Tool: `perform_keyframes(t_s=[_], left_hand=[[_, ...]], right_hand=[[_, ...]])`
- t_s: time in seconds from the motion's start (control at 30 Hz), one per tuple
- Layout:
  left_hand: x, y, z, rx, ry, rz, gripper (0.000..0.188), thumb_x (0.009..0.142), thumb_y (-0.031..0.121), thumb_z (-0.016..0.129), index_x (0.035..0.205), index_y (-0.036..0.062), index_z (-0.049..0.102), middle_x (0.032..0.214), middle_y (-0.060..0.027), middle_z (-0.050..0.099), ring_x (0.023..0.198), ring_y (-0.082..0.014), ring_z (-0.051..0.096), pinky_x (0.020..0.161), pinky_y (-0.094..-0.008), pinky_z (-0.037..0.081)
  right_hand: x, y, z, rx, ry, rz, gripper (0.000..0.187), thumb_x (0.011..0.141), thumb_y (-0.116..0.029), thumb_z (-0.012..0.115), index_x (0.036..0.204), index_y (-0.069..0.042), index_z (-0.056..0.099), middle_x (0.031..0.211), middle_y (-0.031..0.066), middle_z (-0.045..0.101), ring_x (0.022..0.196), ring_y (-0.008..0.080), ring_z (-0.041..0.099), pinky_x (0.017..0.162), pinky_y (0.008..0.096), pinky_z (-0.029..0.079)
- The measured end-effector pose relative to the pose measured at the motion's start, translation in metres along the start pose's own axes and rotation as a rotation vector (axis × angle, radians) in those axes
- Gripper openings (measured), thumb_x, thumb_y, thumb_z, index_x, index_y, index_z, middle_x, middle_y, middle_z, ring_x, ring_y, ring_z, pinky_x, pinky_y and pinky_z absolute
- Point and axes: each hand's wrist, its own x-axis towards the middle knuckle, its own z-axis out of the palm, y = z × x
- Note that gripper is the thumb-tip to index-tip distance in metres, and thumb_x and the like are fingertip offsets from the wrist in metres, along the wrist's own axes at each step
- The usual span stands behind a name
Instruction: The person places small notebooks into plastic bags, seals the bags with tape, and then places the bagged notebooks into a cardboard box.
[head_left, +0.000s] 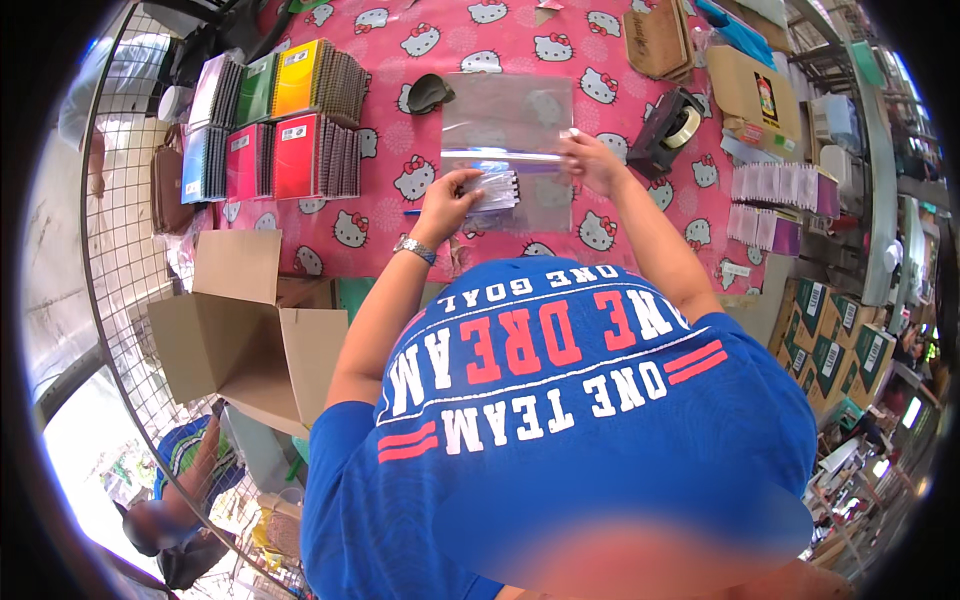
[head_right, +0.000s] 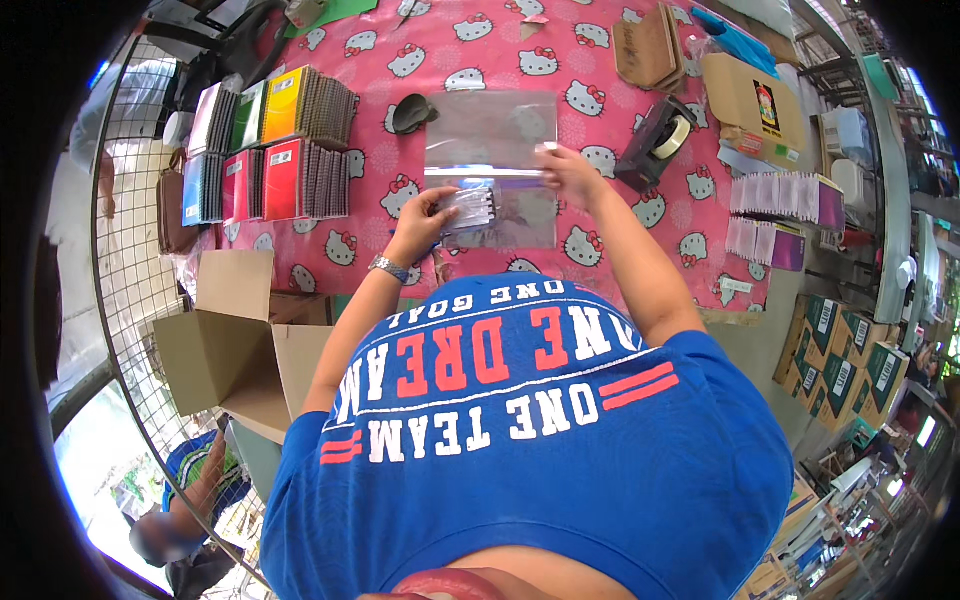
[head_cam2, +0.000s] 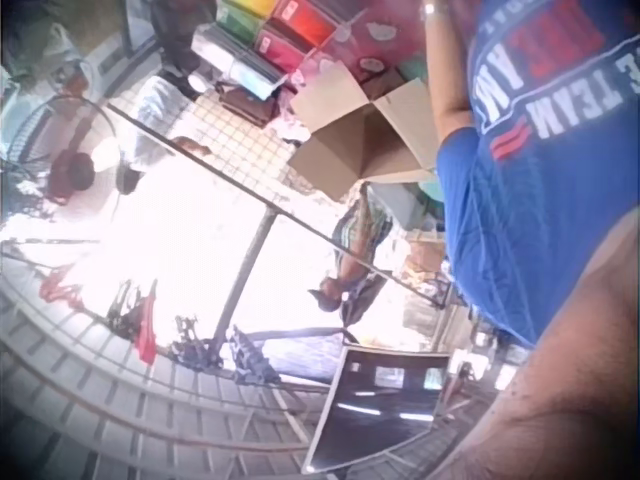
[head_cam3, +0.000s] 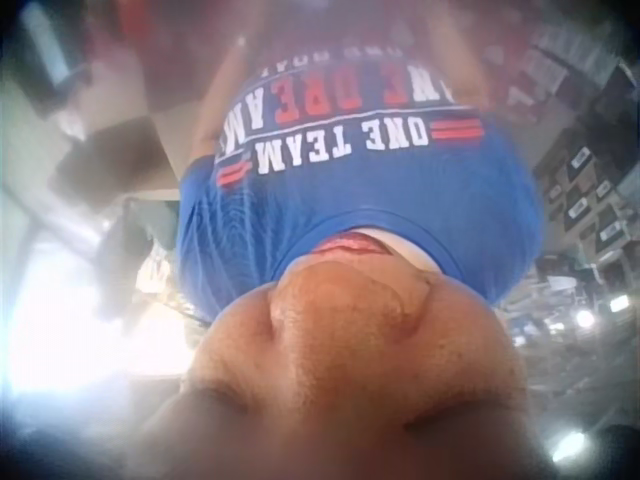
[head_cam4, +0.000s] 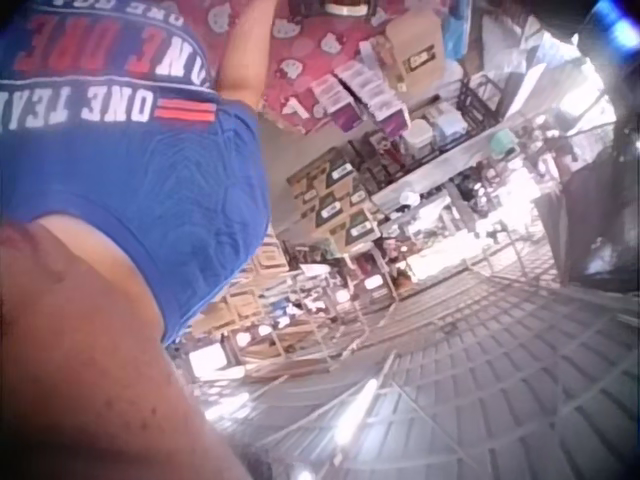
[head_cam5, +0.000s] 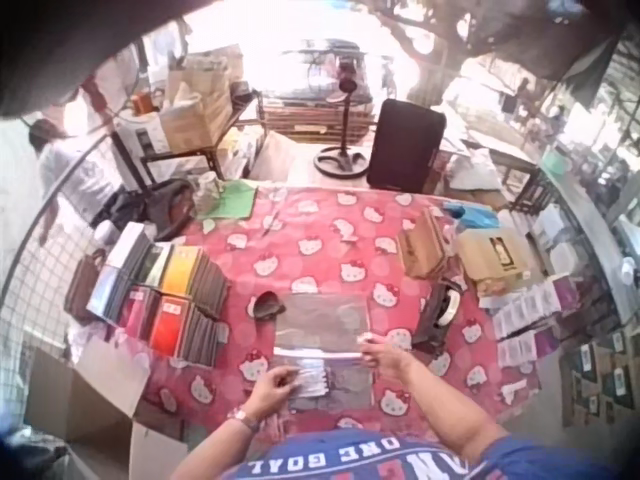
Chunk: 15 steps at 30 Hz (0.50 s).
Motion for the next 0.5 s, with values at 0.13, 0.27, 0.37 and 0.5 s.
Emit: perform_keyframes(t_s=[0.13,0.27,0.37,0.5], left_hand=[[0.000,0.011,-0.001,-0.014,-0.037,-0.037,0.034,0.080,0.004,0.068,0.114,0.0011,0.062,0.097,-0.0096,0.067,0.087,-0.0127,0.061,0.076,-0.0265,0.049],[-0.001,0.015,0.000,0.012,-0.020,0.035,0.037,0.079,0.003,0.069,0.115,0.0017,0.059,0.098,-0.0101,0.066,0.088,-0.0133,0.061,0.077,-0.0275,0.049],[-0.008,0.034,0.005,-0.022,0.026,0.037,0.042,0.081,0.000,0.065,0.122,0.0060,0.053,0.106,-0.0065,0.063,0.091,-0.0103,0.059,0.079,-0.0247,0.048],[-0.011,0.004,0.002,0.010,-0.066,0.118,0.041,0.081,0.000,0.065,0.119,0.0107,0.056,0.114,-0.0124,0.063,0.100,-0.0203,0.062,0.085,-0.0320,0.049]], right_hand=[[0.031,-0.073,0.137,-1.171,-0.420,-0.250,0.038,0.080,-0.040,0.070,0.083,-0.003,0.060,0.068,0.0035,0.055,0.063,0.0164,0.054,0.056,0.0329,0.044],[0.078,-0.071,0.154,-1.830,-0.644,-0.055,0.050,0.067,-0.047,0.078,0.071,-0.001,0.059,0.065,0.0070,0.058,0.064,0.0215,0.056,0.058,0.0394,0.042],[0.102,-0.056,0.120,-1.795,-0.675,0.241,0.053,0.067,-0.053,0.077,0.076,-0.004,0.060,0.066,0.0046,0.057,0.063,0.0193,0.053,0.057,0.0364,0.041],[0.089,-0.016,0.081,-1.396,-0.372,0.582,0.077,0.068,-0.065,0.072,0.109,-0.001,0.058,0.100,0.0136,0.058,0.087,0.0262,0.056,0.072,0.0400,0.048]])
